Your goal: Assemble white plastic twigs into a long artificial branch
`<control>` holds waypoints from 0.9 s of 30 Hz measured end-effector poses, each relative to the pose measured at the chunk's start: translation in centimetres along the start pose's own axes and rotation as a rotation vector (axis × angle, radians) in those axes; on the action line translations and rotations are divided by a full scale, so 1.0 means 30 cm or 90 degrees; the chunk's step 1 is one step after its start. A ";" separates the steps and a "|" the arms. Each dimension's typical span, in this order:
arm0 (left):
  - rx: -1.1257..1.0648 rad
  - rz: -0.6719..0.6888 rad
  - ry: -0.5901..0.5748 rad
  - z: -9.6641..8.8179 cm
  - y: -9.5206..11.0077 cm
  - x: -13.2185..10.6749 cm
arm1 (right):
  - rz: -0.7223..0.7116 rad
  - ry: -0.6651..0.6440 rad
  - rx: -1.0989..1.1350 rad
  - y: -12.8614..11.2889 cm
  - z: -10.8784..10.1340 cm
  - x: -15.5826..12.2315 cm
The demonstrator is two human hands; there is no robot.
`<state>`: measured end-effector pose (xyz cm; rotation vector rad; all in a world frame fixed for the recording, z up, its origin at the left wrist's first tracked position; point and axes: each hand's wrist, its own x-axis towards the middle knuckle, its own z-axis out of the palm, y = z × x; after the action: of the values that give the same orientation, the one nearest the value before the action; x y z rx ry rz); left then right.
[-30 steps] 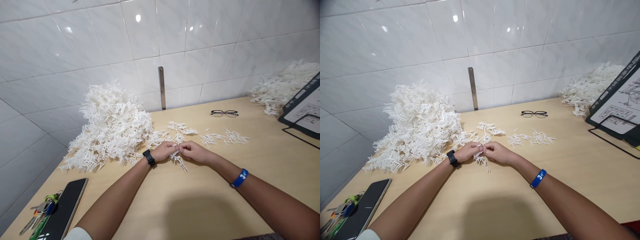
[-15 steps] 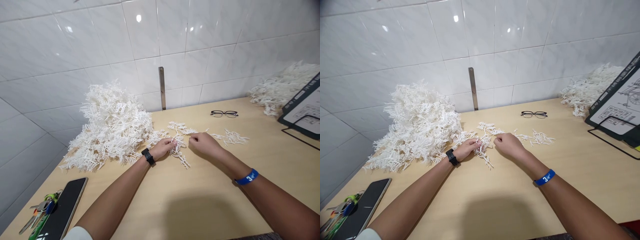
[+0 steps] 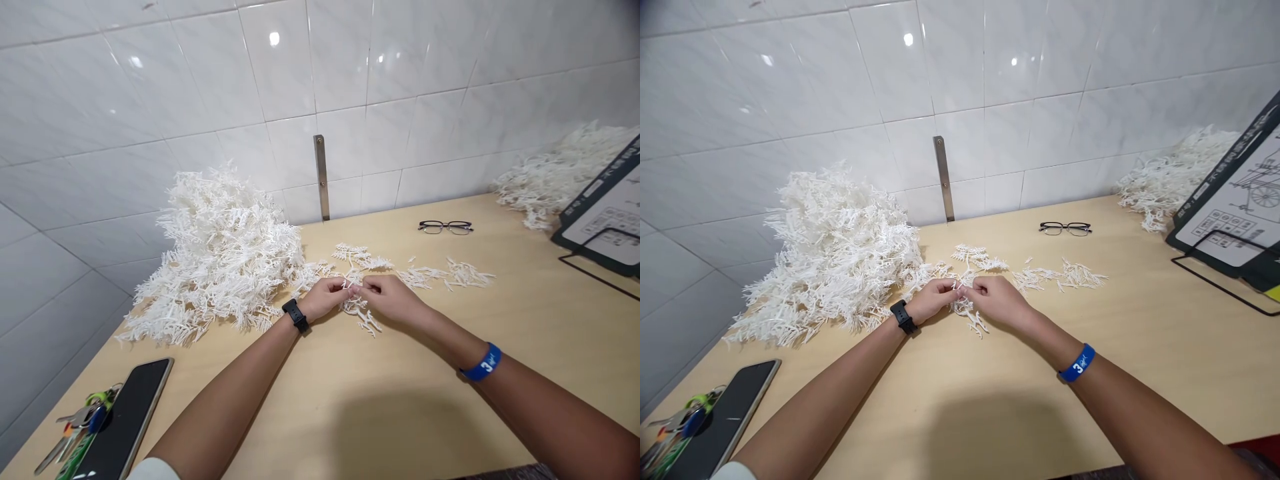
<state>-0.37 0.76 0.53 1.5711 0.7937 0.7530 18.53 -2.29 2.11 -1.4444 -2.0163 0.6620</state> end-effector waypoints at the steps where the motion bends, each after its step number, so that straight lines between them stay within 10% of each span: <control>1: 0.006 0.001 0.004 0.001 0.000 0.000 | -0.007 -0.015 0.007 0.001 0.011 -0.001; 27: 0.107 0.060 -0.030 -0.013 -0.022 0.007 | -0.101 -0.092 0.077 0.017 0.019 -0.004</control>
<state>-0.62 1.22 -0.06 1.7817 0.7686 0.7288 18.49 -2.28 1.33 -1.1828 -2.1345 0.8243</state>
